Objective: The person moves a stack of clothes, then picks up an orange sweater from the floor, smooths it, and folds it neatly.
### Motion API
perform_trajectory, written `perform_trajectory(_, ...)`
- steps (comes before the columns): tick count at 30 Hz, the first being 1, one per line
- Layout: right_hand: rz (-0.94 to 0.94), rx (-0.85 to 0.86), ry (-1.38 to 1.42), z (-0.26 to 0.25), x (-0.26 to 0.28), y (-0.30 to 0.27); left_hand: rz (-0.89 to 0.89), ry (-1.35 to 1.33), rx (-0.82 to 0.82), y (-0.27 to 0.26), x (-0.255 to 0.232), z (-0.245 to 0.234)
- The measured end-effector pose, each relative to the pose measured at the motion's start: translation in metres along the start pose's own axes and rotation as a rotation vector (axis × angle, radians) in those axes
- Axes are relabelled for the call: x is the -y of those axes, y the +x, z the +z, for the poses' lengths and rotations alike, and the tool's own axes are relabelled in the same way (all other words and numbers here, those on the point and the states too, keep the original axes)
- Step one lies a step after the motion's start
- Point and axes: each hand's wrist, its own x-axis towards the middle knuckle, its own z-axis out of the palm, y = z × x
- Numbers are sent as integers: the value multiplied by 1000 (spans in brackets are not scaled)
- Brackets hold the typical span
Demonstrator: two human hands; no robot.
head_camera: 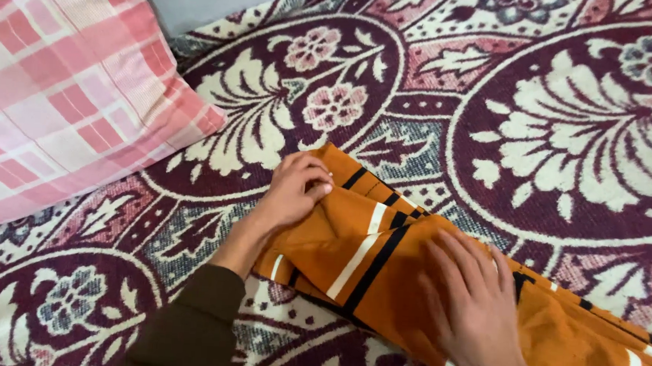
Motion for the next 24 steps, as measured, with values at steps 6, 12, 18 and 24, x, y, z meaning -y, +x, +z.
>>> perform_trajectory(6, -11, 144, 244, 46, 17, 117, 13, -70, 52, -1, 35, -3)
perform_trajectory(12, 348, 735, 226, 88, 14, 133, -137, 29, -59, -9, 50, 13)
perform_trajectory(18, 259, 494, 95, 106, 14, 116, 118, 112, -382, -21, -47, 11)
perform_trajectory(24, -155, -304, -211, 95, 8, 96, 237, 327, -166, -14, -32, 44)
